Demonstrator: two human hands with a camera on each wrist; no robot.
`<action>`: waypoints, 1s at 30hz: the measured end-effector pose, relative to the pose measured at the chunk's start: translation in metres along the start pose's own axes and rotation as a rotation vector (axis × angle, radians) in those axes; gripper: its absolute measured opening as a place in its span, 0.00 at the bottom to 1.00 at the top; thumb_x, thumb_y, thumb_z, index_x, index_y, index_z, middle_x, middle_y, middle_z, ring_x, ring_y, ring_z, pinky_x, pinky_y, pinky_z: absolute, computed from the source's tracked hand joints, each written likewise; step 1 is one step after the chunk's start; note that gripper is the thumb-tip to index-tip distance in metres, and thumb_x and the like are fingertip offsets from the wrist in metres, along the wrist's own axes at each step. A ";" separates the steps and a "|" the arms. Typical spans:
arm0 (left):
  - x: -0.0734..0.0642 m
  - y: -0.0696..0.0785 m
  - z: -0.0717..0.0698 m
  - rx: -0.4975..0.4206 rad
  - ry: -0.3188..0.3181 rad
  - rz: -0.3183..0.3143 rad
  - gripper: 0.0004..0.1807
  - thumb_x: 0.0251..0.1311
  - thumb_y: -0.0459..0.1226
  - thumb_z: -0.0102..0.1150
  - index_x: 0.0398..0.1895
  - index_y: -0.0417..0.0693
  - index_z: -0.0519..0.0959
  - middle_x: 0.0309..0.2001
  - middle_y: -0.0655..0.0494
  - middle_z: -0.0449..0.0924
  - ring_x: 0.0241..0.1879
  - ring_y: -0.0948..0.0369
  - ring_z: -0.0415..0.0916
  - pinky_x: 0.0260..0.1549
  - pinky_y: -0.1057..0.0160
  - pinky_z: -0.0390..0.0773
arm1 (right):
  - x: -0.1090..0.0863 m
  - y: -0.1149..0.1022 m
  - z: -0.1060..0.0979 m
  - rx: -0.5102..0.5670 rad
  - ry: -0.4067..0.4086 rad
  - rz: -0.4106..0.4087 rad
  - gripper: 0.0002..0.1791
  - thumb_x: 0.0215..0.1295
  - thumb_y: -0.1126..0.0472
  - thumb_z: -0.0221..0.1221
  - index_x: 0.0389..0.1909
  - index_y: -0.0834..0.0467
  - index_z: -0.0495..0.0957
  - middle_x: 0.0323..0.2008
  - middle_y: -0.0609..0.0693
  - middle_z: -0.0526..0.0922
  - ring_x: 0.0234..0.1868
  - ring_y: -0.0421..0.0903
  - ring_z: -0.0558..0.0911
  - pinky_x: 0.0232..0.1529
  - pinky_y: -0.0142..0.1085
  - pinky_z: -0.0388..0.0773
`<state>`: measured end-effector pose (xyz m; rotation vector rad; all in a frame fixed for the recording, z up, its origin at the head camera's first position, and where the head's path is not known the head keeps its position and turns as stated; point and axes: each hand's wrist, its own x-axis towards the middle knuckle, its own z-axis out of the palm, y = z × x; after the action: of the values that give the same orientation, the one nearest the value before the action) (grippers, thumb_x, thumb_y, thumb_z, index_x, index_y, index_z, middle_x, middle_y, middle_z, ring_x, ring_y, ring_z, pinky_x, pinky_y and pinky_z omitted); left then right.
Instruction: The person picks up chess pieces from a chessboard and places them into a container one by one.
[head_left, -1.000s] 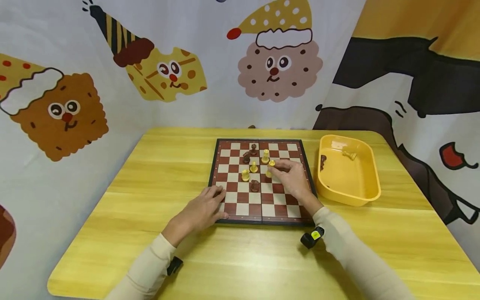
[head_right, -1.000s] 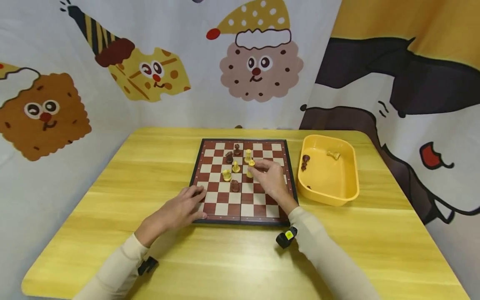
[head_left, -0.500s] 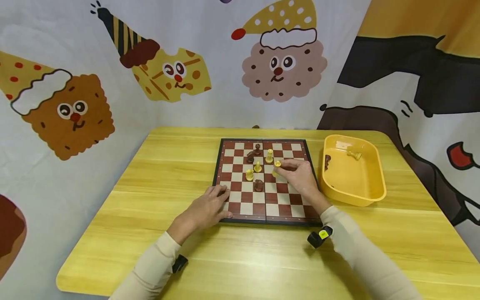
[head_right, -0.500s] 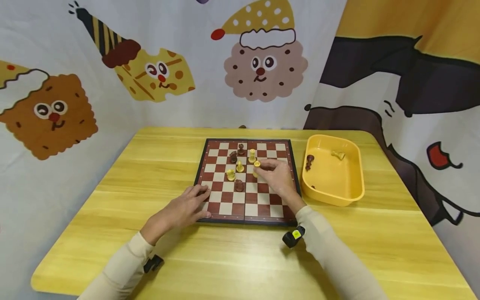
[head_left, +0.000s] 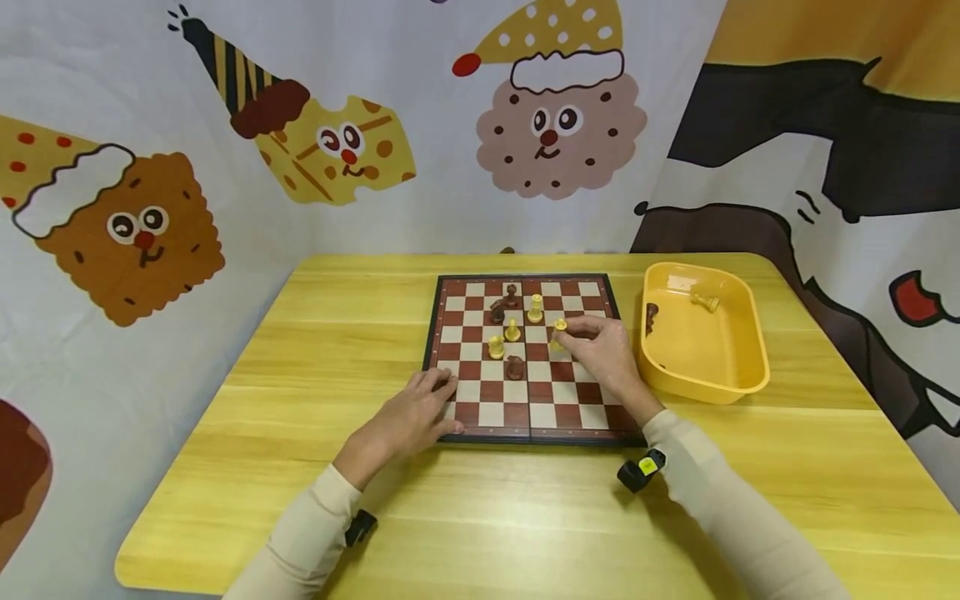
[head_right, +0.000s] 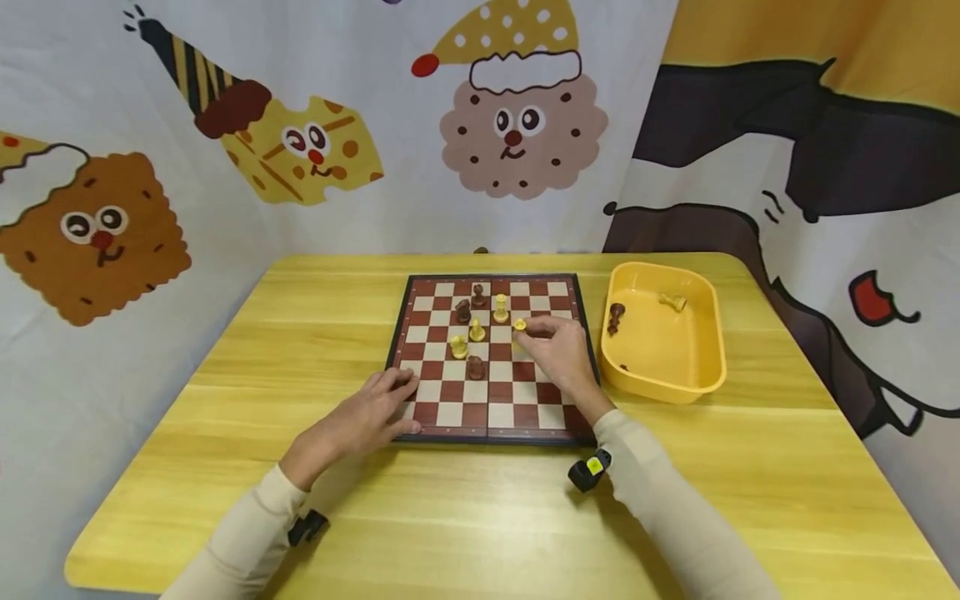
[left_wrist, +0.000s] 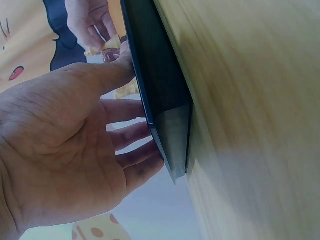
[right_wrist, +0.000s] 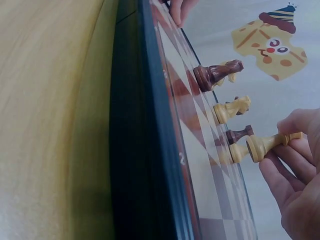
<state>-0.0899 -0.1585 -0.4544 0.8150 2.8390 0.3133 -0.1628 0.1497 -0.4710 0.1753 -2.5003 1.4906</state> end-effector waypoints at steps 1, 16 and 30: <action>0.000 0.000 -0.001 -0.001 -0.001 -0.001 0.41 0.68 0.50 0.63 0.73 0.30 0.65 0.73 0.37 0.60 0.70 0.42 0.58 0.66 0.48 0.68 | 0.000 0.000 0.000 0.001 -0.003 -0.003 0.14 0.61 0.58 0.73 0.43 0.63 0.89 0.40 0.54 0.89 0.41 0.48 0.85 0.34 0.29 0.78; 0.001 -0.001 0.000 -0.017 0.002 -0.009 0.41 0.68 0.51 0.63 0.74 0.32 0.65 0.73 0.38 0.60 0.70 0.43 0.59 0.66 0.48 0.69 | 0.005 0.006 -0.009 0.000 0.007 0.043 0.16 0.62 0.56 0.72 0.45 0.63 0.88 0.42 0.56 0.88 0.42 0.50 0.85 0.35 0.29 0.78; 0.002 -0.001 0.001 -0.007 -0.006 -0.012 0.41 0.69 0.51 0.61 0.74 0.32 0.64 0.73 0.38 0.60 0.71 0.41 0.58 0.66 0.47 0.68 | 0.006 0.009 -0.019 0.011 0.096 -0.001 0.13 0.64 0.59 0.70 0.43 0.65 0.87 0.39 0.58 0.88 0.39 0.49 0.83 0.35 0.30 0.76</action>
<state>-0.0923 -0.1582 -0.4562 0.7955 2.8341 0.3187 -0.1680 0.1710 -0.4684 0.1039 -2.4175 1.4763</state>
